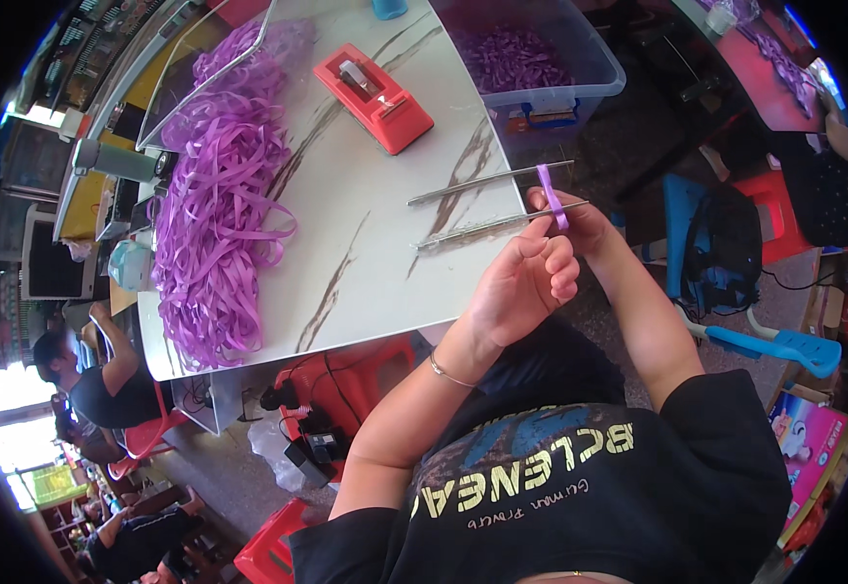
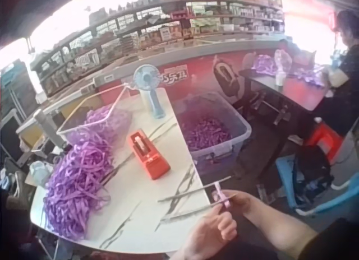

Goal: Wrapping and securing purple ribbons on a metal jig to create ribbon loops or bows.

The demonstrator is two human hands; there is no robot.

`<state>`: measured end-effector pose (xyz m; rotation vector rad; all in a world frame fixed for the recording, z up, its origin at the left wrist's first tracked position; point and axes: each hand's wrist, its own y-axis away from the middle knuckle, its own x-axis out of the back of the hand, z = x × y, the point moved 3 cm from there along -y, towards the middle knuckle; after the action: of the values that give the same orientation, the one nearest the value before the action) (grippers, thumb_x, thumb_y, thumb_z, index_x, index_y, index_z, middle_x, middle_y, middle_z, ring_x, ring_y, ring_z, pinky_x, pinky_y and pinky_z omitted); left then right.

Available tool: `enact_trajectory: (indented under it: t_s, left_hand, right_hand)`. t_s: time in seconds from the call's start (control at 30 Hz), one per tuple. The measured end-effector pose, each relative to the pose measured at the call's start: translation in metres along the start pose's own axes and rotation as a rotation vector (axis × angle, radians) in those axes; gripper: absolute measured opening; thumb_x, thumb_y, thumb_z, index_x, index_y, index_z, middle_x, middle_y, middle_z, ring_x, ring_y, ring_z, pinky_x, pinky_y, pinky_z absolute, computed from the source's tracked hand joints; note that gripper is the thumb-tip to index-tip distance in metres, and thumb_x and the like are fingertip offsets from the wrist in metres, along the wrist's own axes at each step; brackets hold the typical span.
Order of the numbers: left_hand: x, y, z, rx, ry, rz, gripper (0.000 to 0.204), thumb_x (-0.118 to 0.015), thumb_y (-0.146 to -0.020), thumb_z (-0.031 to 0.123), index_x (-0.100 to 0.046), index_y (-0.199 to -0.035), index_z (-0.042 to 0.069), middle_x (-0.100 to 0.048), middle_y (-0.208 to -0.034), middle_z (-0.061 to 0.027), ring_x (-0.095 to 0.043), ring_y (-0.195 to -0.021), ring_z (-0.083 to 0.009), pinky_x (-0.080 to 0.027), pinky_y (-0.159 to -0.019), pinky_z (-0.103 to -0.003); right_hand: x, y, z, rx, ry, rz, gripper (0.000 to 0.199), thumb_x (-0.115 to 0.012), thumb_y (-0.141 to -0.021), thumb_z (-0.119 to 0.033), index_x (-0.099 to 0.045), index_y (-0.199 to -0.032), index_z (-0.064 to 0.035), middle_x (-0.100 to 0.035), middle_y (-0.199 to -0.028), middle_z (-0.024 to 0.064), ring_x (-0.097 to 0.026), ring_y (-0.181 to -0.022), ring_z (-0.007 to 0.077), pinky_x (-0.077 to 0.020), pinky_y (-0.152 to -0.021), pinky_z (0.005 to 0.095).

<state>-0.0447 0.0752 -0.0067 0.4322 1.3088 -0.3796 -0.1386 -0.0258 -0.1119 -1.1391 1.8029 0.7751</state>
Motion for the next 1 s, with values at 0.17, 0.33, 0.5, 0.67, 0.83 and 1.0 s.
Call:
enact_trajectory:
  t_s: [0.17,0.33,0.5,0.67,0.83,1.0]
  left_hand:
    - [0.001,-0.001,0.0,-0.002,0.007,-0.002,0.008,-0.042,-0.087,0.02,-0.041,-0.092,0.014,-0.034,-0.069,0.0023,-0.037,-0.064,-0.0099,-0.034,-0.058,-0.022]
    - [0.001,0.0,0.0,-0.009,-0.013,-0.021,0.008,-0.042,-0.087,0.02,-0.041,-0.093,0.014,-0.034,-0.069,0.0022,-0.037,-0.064,-0.0103,-0.034,-0.058,-0.022]
    - [0.002,0.0,-0.001,-0.012,0.006,0.017,0.01,-0.043,-0.086,0.019,-0.042,-0.095,0.014,-0.034,-0.068,0.0021,-0.037,-0.064,-0.0107,-0.035,-0.059,-0.023]
    - [0.001,0.001,-0.001,-0.01,0.017,0.016,0.012,-0.043,-0.086,0.019,-0.043,-0.097,0.014,-0.034,-0.068,0.002,-0.037,-0.064,-0.0112,-0.035,-0.059,-0.023]
    - [0.002,0.0,-0.001,-0.002,0.016,0.01,0.012,-0.042,-0.086,0.019,-0.042,-0.097,0.014,-0.035,-0.069,0.0019,-0.038,-0.064,-0.0115,-0.035,-0.061,-0.024]
    - [0.002,0.001,-0.001,-0.007,0.009,0.003,0.011,-0.041,-0.087,0.019,-0.041,-0.096,0.014,-0.035,-0.069,0.0018,-0.038,-0.065,-0.0114,-0.035,-0.061,-0.024]
  right_hand:
    - [-0.004,-0.011,0.004,0.017,-0.045,-0.059,0.019,-0.051,-0.089,-0.027,-0.049,-0.093,-0.0081,-0.061,-0.08,0.0064,-0.062,-0.071,0.0153,-0.0485,-0.058,0.0247]
    - [-0.015,-0.011,-0.003,0.039,0.197,0.248,0.026,-0.052,-0.088,-0.033,-0.053,-0.094,-0.0074,-0.056,-0.072,0.0003,-0.056,-0.069,0.0109,-0.045,-0.061,0.0221]
    - [-0.055,0.03,-0.041,0.18,0.755,0.708,0.033,-0.048,-0.089,-0.038,-0.058,-0.083,-0.0062,-0.049,-0.067,-0.0038,-0.049,-0.069,0.0073,-0.041,-0.059,0.0248]
    - [-0.116,0.035,-0.045,0.452,1.744,1.03,0.032,-0.06,-0.079,-0.039,-0.062,-0.072,-0.0077,-0.049,-0.062,0.0,-0.05,-0.055,0.0151,-0.0374,-0.051,0.028]
    - [-0.104,0.032,-0.05,0.263,1.601,0.99,0.02,-0.062,-0.079,-0.022,-0.062,-0.076,-0.0024,-0.058,-0.066,0.0006,-0.051,-0.059,0.007,-0.0395,-0.055,0.0228]
    - [-0.069,0.031,-0.06,0.105,1.015,0.687,0.019,-0.061,-0.082,-0.023,-0.063,-0.083,-0.0048,-0.059,-0.072,-0.0017,-0.054,-0.068,0.0093,-0.0422,-0.063,0.0245]
